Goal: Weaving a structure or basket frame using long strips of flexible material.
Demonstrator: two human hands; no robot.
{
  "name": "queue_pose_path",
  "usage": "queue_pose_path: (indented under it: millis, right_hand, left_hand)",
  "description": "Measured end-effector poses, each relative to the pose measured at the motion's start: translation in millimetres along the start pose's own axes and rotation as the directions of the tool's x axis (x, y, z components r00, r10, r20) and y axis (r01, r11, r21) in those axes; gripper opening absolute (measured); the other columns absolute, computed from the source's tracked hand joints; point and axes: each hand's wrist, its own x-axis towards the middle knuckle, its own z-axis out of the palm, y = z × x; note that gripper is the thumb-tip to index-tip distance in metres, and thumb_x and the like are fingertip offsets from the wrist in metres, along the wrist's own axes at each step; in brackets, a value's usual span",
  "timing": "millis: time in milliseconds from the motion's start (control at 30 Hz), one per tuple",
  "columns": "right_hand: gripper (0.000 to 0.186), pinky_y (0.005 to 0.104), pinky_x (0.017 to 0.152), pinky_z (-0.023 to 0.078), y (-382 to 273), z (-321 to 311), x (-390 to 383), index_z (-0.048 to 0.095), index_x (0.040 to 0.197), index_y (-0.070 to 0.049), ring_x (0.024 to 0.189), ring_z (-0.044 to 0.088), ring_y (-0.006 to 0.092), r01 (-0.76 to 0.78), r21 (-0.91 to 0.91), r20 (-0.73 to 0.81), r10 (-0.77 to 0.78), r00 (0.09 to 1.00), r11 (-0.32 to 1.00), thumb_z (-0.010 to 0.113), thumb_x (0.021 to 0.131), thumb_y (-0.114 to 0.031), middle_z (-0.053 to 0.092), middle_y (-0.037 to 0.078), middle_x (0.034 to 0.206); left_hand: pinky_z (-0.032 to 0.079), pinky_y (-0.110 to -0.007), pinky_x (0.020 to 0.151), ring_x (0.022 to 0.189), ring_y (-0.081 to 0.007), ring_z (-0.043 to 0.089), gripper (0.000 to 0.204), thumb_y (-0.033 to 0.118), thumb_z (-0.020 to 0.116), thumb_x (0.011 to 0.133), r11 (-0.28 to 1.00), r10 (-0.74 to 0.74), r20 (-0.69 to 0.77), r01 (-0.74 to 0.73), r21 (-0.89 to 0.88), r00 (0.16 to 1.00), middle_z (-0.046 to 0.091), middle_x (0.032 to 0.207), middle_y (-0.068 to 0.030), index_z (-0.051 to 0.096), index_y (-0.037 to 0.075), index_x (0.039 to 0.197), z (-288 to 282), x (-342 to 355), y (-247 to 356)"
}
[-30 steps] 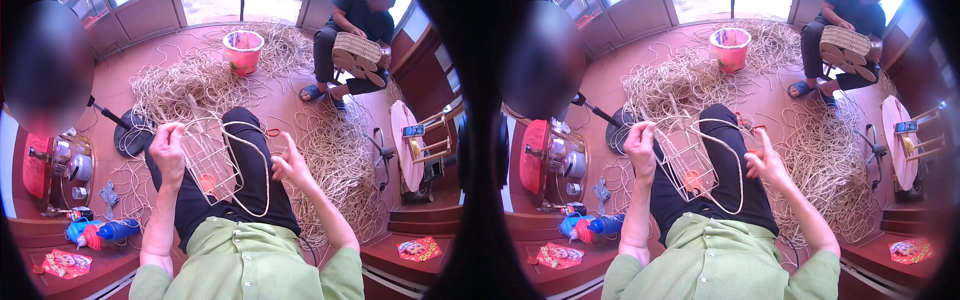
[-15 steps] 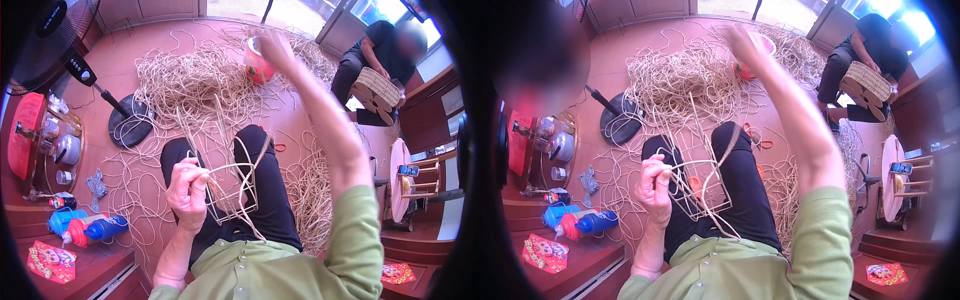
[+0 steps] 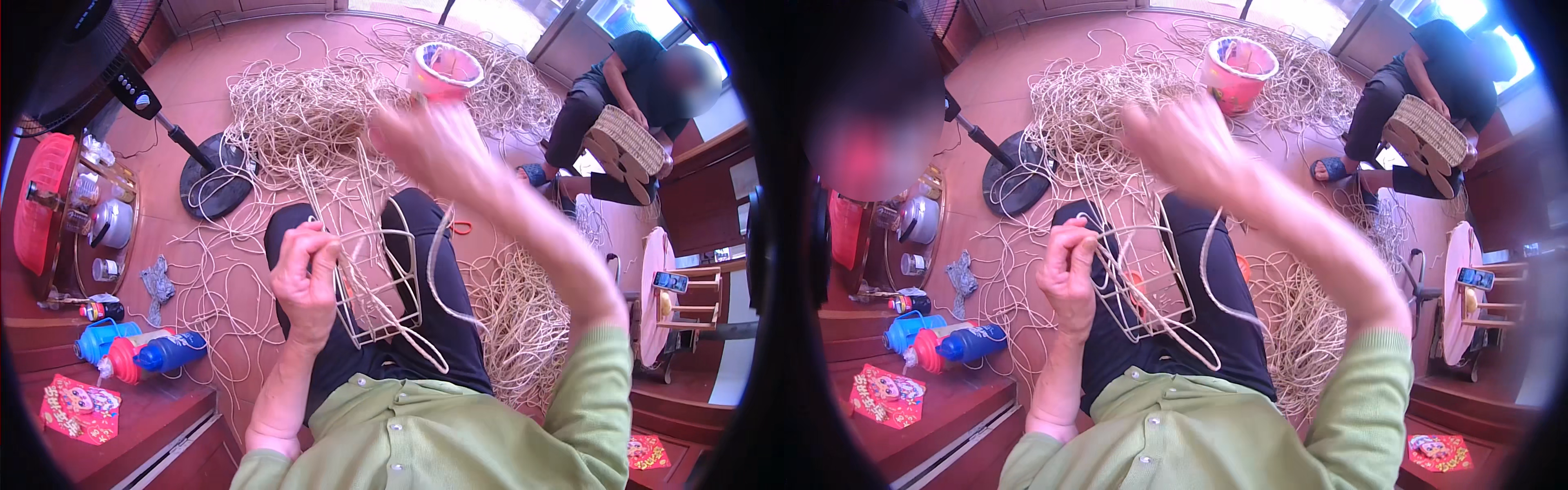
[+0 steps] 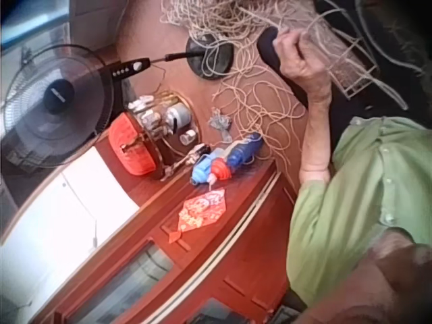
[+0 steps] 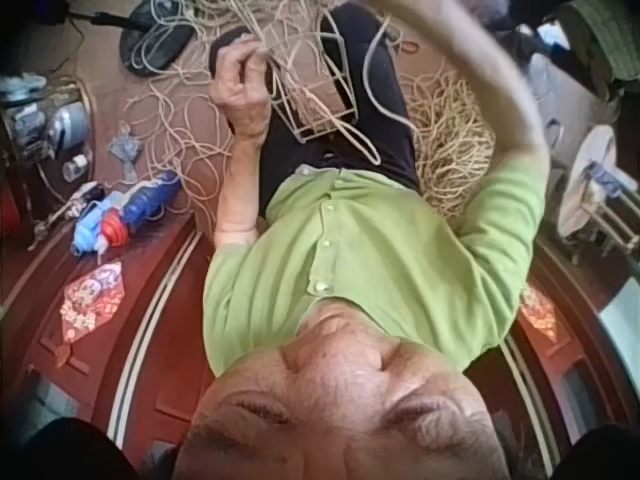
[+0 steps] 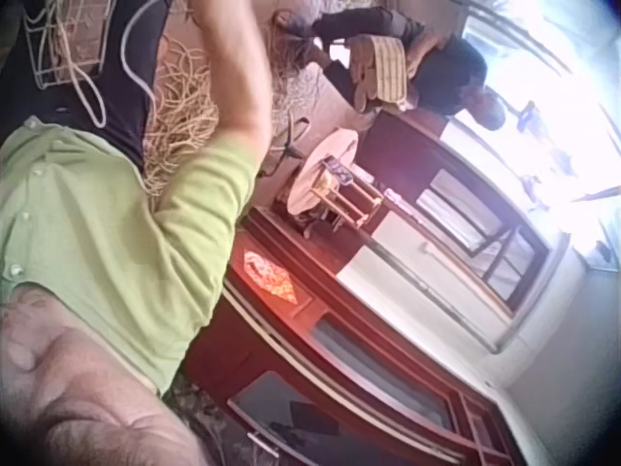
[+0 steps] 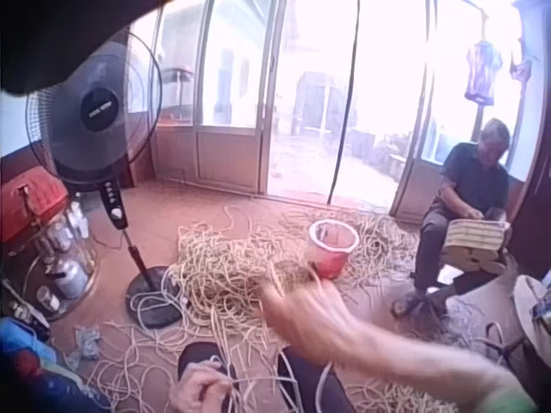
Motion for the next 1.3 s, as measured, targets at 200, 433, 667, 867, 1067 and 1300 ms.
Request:
queue_pose_path:
  millis: [200, 433, 667, 867, 1067, 1300]
  right_hand:
    - [0.057, 0.039, 0.079, 0.044, -84, 17, -175, 0.061, 0.076, -0.009, 0.079, 0.058, 0.0234, -0.171, 0.256, -0.051, 0.19, 0.981, 0.951, 0.074, 0.072, -0.064, 0.057, 0.006, 0.073]
    - [0.01, 0.0376, 0.059, 0.047, -10, 5, -306, 0.064, 0.077, -0.006, 0.062, 0.06, 0.0212, -0.458, 0.436, -0.481, 0.631, 0.609, 0.774, 0.069, 0.087, -0.007, 0.061, 0.006, 0.069]
    - [0.028, 0.035, 0.075, 0.051, 102, -124, -788, 0.072, 0.102, 0.001, 0.08, 0.064, 0.0187, -0.956, 0.292, -0.553, 0.821, -0.142, 0.031, 0.07, 0.093, -0.025, 0.071, 0.007, 0.09]
    - [0.074, 0.0484, 0.099, 0.05, 37, -79, -735, 0.059, 0.133, -0.011, 0.113, 0.066, 0.0347, -0.94, -0.342, 0.364, 0.923, -0.125, 0.008, 0.087, 0.067, -0.029, 0.066, 0.019, 0.128]
    - [0.034, 0.0434, 0.103, 0.046, -5, 18, -310, 0.073, 0.107, -0.01, 0.112, 0.066, 0.0261, -0.499, 0.27, -0.164, 0.55, 0.819, 0.823, 0.082, 0.075, -0.013, 0.074, 0.009, 0.11]
    - [0.03, 0.0407, 0.074, 0.052, -70, 52, -204, 0.073, 0.086, -0.008, 0.08, 0.07, 0.0258, -0.453, 0.696, 0.239, 0.415, 0.878, 0.557, 0.067, 0.094, -0.037, 0.072, 0.006, 0.087]
  left_hand:
    - [0.05, -0.032, 0.087, 0.098, -0.0223, 0.066, 0.003, 0.001, 0.069, 0.092, 0.999, 0.027, 0.058, -0.026, -0.026, 0.998, 0.065, 0.089, -0.0087, 0.066, -0.001, 0.091, 15, 6, 1]
    - [0.048, -0.027, 0.088, 0.097, -0.0149, 0.064, 0.004, 0.003, 0.068, 0.095, 0.982, -0.14, 0.055, 0.146, -0.118, 0.989, 0.068, 0.097, -0.0066, 0.066, 0.0, 0.094, 13, 3, -14]
    - [0.048, -0.025, 0.079, 0.085, -0.0119, 0.06, 0.005, 0.004, 0.068, 0.095, 0.993, -0.048, 0.086, 0.057, -0.102, 0.995, 0.067, 0.092, -0.0039, 0.066, 0.0, 0.094, 25, 7, -19]
    - [0.046, -0.023, 0.075, 0.082, -0.0078, 0.057, 0.005, 0.004, 0.067, 0.096, 0.986, -0.128, 0.073, 0.135, -0.1, 0.989, 0.065, 0.089, -0.0009, 0.067, 0.0, 0.094, 17, 8, -15]
    - [0.035, -0.016, 0.059, 0.069, -0.0001, 0.045, 0.006, 0.008, 0.067, 0.098, 0.971, -0.165, 0.09, 0.178, -0.16, 0.982, 0.059, 0.085, 0.0072, 0.069, 0.003, 0.099, 16, 8, -10]
    - [0.031, -0.015, 0.056, 0.066, 0.0014, 0.042, 0.005, 0.008, 0.067, 0.098, 0.957, -0.194, 0.093, 0.21, -0.202, 0.976, 0.057, 0.081, 0.009, 0.07, 0.003, 0.1, 12, 8, -13]
